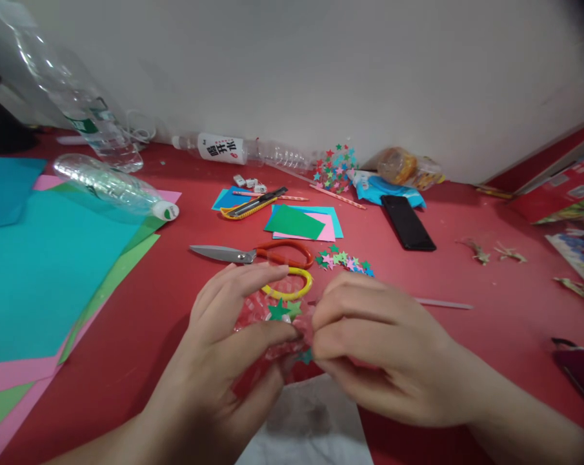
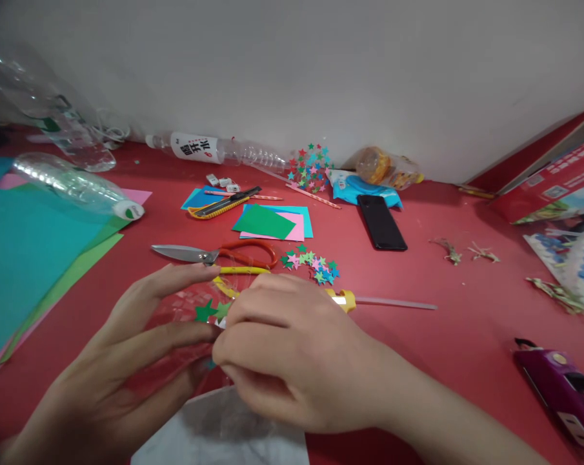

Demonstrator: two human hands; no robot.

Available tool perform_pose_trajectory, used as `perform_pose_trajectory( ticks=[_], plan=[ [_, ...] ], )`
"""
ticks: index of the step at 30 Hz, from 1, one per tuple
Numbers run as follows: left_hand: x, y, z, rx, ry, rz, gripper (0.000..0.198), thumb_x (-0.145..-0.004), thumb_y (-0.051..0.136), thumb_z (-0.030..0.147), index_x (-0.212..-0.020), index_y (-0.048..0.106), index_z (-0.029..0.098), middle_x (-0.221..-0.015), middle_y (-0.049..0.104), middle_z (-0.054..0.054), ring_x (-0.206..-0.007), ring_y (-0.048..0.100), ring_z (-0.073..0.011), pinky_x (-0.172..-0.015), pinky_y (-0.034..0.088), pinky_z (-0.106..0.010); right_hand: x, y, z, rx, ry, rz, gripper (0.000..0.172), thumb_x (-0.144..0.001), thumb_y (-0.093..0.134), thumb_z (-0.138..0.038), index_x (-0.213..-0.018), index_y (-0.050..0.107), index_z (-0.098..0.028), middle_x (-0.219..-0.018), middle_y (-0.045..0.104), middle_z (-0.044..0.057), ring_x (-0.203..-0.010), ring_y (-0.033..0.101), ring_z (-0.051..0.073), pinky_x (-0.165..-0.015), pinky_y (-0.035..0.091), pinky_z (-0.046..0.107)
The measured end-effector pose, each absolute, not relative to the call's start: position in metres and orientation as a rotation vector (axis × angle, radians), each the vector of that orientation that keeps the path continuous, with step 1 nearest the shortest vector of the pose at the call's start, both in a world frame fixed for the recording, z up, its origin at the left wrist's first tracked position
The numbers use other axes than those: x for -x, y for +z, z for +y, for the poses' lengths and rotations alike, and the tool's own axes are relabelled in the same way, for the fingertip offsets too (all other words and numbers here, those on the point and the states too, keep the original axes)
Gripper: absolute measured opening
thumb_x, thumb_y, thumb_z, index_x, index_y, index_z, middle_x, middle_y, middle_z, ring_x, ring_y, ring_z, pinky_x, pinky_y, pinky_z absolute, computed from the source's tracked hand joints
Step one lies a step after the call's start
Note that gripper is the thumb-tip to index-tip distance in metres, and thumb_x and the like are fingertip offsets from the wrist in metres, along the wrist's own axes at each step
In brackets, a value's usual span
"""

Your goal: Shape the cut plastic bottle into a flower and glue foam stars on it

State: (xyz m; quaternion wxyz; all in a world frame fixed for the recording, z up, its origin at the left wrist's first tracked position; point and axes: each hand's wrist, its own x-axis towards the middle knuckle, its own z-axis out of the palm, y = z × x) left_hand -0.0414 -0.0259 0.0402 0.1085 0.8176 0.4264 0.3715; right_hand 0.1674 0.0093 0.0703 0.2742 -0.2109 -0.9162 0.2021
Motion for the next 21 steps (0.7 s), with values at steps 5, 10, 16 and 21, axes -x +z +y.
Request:
perform_pose_trajectory(
  ticks=[5,10,16,21],
  plan=[
    [0.0420,0.0388,-0.0279,-2.388,1.097,1.261,0.024,-0.081,0.058,0.010,-0.095,0.064,0.029,-0.137,0.052,-0.002,-0.126,0.052,-0.0266,-0.107,0.043,-0.050,-0.1678,0.0711,0.0100,0.570,0.550,-2.473,0.013,-0.089,0.053,-0.009,-0.081,0.062,-0.014,-0.085,0.063,0.002,-0.080,0.051,0.010,-0.076,0.044,0.027],
    [0.0413,0.0365,-0.0282,-2.357,1.108,1.290,0.023,-0.081,0.060,0.012,-0.094,0.066,0.030,-0.135,0.056,-0.001,-0.124,0.055,-0.0271,-0.106,0.045,-0.048,-0.1673,0.0691,0.0109,0.581,0.566,-2.494,0.013,-0.088,0.053,-0.009,-0.081,0.063,-0.013,-0.084,0.062,0.002,-0.079,0.050,0.010,-0.074,0.043,0.027],
    [0.0403,0.0373,-0.0274,-2.364,1.110,1.272,0.024,-0.081,0.060,0.012,-0.096,0.065,0.030,-0.135,0.055,-0.001,-0.122,0.056,-0.0258,-0.108,0.043,-0.049,-0.1676,0.0698,0.0103,0.604,0.592,-2.492,0.012,-0.087,0.053,-0.008,-0.081,0.062,-0.014,-0.085,0.062,0.002,-0.079,0.050,0.010,-0.073,0.042,0.026],
    [0.0407,0.0385,-0.0292,-2.351,1.109,1.249,0.021,-0.081,0.061,0.012,-0.094,0.064,0.029,-0.133,0.056,-0.001,-0.121,0.057,-0.0255,-0.106,0.045,-0.048,-0.1674,0.0695,0.0102,0.612,0.661,-2.474,0.011,-0.087,0.052,-0.008,-0.083,0.058,-0.016,-0.086,0.063,0.001,-0.081,0.052,0.011,-0.075,0.044,0.027]
  ],
)
